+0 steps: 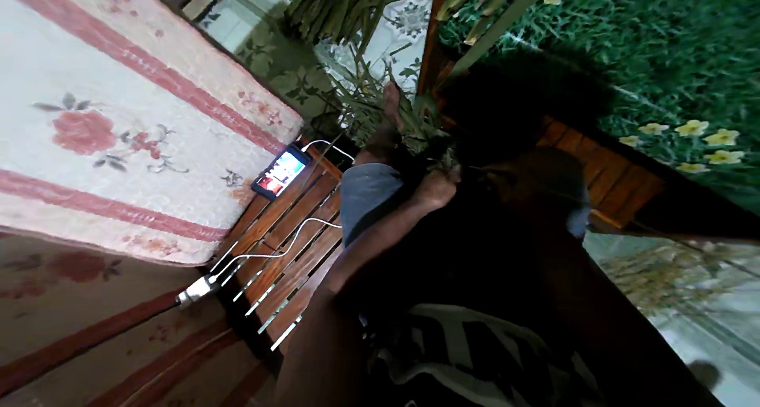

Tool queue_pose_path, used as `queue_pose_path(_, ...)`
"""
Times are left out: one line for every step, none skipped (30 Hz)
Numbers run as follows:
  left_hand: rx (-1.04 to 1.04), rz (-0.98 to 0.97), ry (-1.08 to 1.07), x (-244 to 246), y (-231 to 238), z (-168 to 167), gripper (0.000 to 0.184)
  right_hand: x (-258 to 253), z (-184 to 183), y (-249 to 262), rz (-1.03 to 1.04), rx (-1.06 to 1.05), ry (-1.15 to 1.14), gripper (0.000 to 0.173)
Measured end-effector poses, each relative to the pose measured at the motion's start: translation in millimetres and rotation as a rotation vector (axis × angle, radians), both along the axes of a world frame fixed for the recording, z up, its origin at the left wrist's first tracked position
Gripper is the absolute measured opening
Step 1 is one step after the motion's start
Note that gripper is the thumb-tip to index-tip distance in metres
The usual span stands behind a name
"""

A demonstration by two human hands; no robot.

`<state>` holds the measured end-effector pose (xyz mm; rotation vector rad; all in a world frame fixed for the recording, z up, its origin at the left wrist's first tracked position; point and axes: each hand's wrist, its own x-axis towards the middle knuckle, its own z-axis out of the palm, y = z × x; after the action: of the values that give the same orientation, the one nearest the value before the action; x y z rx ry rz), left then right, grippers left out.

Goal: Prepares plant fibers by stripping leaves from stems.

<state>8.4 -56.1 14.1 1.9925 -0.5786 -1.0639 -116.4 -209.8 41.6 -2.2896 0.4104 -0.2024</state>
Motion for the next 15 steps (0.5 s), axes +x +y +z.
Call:
queue_pose_path(-0.030,-0.018,0.011,-2,0,9,0.049,0,4,1,-0.013,0.034,0.015,0.031)
queue_pose_path(-0.025,0.000,0.048,-1,2,11,0.049,-1,8,3,-0.048,0.081,0.016,0.030)
queue_pose_path(0.018,0.067,0.095,4,5,3,0.051,-3,12,4,-0.088,0.126,0.001,0.029)
queue_pose_path(0.067,0.158,0.137,10,9,-15,0.053,-5,15,3,-0.121,0.174,-0.030,0.028)
queue_pose_path(0.097,0.239,0.191,17,10,-33,0.055,-7,13,-3,-0.126,0.224,-0.072,0.029)
queue_pose_path(0.088,0.314,0.252,21,8,-44,0.055,-7,11,-9,-0.121,0.237,-0.106,0.029)
queue_pose_path(0.042,0.386,0.320,22,6,-47,0.054,-9,9,-12,-0.121,0.235,-0.121,0.030)
queue_pose_path(-0.017,0.462,0.380,17,3,-46,0.054,-12,3,-14,-0.129,0.245,-0.120,0.030)
queue_pose_path(-0.085,0.540,0.417,12,-1,-44,0.053,-14,-2,-14,-0.146,0.269,-0.115,0.030)
queue_pose_path(-0.158,0.609,0.437,9,-5,-40,0.052,-12,-6,-15,-0.169,0.307,-0.119,0.030)
queue_pose_path(-0.215,0.659,0.457,4,-9,-37,0.052,-11,-8,-15,-0.188,0.326,-0.123,0.030)
queue_pose_path(-0.255,0.690,0.470,-3,-12,-34,0.052,-11,-9,-13,-0.199,0.327,-0.124,0.030)
queue_pose_path(-0.278,0.702,0.446,-11,-16,-33,0.052,-11,-8,-12,-0.208,0.315,-0.114,0.029)
queue_pose_path(-0.277,0.672,0.359,-19,-20,-30,0.051,-9,-6,-11,-0.211,0.284,-0.092,0.029)
queue_pose_path(-0.253,0.583,0.225,-26,-22,-24,0.051,-8,-5,-10,-0.204,0.249,-0.054,0.030)
